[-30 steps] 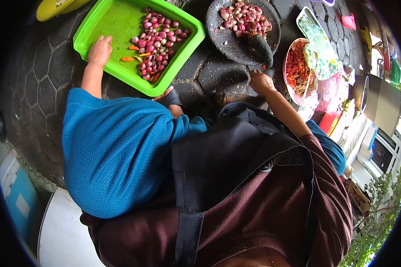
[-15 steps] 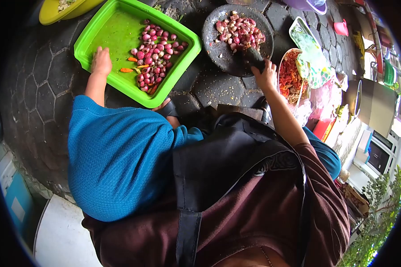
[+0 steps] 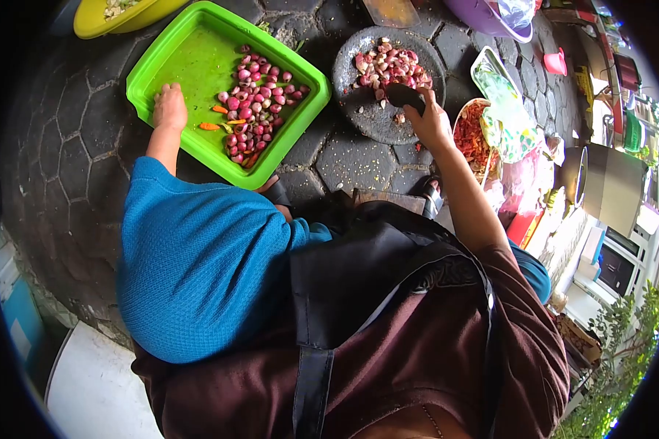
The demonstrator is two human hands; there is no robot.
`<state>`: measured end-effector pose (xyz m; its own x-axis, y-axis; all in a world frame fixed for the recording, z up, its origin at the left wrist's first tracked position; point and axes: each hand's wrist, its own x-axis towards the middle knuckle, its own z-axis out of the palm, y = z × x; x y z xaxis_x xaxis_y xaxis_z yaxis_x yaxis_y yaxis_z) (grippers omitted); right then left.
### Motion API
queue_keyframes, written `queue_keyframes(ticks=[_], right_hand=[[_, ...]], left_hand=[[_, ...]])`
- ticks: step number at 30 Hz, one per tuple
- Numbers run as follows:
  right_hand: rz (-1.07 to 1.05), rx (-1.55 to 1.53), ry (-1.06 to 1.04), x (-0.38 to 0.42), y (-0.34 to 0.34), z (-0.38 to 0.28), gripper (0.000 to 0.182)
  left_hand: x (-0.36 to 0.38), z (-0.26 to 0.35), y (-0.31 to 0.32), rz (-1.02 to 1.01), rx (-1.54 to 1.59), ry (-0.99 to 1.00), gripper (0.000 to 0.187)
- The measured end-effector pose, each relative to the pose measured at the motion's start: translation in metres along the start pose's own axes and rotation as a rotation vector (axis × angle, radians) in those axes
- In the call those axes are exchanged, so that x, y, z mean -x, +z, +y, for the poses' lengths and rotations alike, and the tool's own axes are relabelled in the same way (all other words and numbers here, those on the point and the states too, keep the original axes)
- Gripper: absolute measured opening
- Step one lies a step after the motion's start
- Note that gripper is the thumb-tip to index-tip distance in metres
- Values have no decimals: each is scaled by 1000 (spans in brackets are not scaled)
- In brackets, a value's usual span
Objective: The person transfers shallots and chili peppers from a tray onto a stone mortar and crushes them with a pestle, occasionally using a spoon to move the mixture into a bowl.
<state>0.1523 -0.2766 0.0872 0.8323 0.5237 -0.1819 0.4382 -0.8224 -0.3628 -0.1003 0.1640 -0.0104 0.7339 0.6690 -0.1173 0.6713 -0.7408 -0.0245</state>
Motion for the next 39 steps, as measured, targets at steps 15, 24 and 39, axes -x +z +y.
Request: queue_keyframes(ticks=[15, 24, 39], right_hand=[[-39, -151, 19, -21, -11, 24, 53], [47, -167, 335, 26, 6, 44, 48], [-4, -499, 132, 38, 29, 22, 41]], left_hand=[[-9, 95, -146, -312, 888, 421, 19], [-1, 257, -180, -659, 496, 727, 19], [78, 390, -48, -955, 1270, -278, 51]])
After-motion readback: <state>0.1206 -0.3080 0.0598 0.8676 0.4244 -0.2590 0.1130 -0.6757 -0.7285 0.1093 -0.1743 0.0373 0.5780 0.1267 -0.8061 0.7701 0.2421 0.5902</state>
